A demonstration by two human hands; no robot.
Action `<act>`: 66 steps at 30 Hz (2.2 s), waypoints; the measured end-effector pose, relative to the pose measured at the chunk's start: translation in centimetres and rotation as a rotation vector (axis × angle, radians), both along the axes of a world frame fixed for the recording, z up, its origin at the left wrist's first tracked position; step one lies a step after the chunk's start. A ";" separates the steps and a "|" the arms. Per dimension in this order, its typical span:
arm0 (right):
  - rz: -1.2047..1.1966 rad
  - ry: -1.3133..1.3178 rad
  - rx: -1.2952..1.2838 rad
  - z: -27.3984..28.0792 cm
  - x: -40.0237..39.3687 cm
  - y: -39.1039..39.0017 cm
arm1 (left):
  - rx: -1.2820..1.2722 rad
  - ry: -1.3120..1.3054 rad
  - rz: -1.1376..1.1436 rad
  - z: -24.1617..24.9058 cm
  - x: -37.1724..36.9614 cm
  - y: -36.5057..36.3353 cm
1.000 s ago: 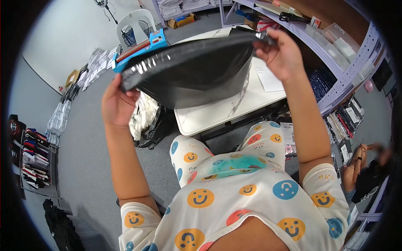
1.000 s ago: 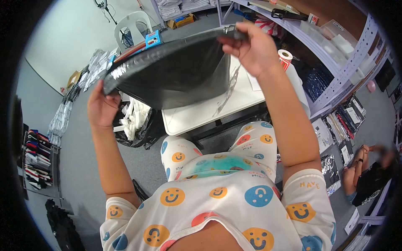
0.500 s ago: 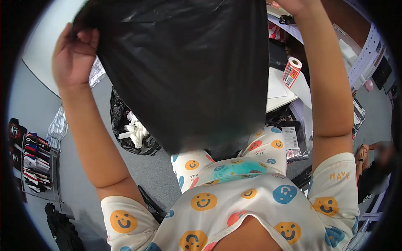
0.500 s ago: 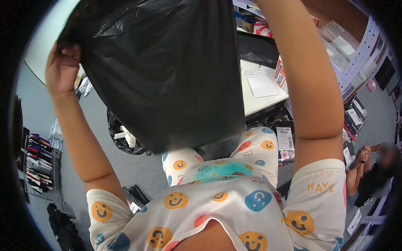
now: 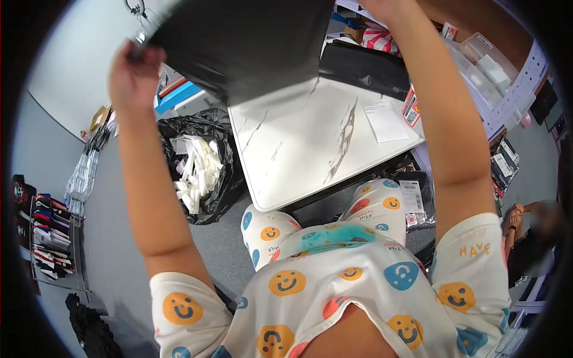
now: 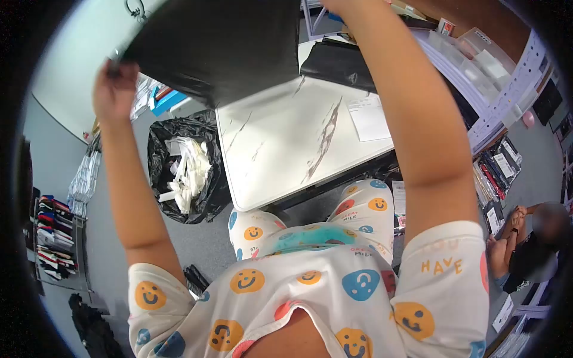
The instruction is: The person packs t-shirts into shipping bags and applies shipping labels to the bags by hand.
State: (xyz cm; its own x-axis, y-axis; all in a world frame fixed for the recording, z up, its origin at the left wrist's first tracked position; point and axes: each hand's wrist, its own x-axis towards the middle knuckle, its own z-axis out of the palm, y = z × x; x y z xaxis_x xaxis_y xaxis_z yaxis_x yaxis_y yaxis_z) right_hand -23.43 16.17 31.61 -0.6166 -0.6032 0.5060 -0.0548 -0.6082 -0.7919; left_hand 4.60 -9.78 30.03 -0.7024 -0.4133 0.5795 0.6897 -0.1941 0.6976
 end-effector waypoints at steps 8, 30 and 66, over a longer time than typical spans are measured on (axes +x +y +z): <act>-0.179 -0.504 0.605 -26.8 3.7 8.8 | 0.520 -0.736 0.181 -26.0 4.8 13.0; -0.103 0.954 0.631 -28.3 24.1 2.8 | 0.122 -1.028 0.250 -30.4 9.8 18.7; -1.283 0.854 -0.385 -10.4 8.9 15.0 | -0.332 1.347 0.381 -7.0 9.8 27.5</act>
State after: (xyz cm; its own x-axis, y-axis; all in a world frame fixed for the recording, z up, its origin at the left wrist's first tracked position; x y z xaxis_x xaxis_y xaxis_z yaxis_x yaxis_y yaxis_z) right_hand -14.50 31.14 21.16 -0.0605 0.3122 0.9481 -0.9961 0.0416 -0.0772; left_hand 14.43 17.70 23.05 0.5685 -0.1643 0.8061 0.8203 0.1884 -0.5401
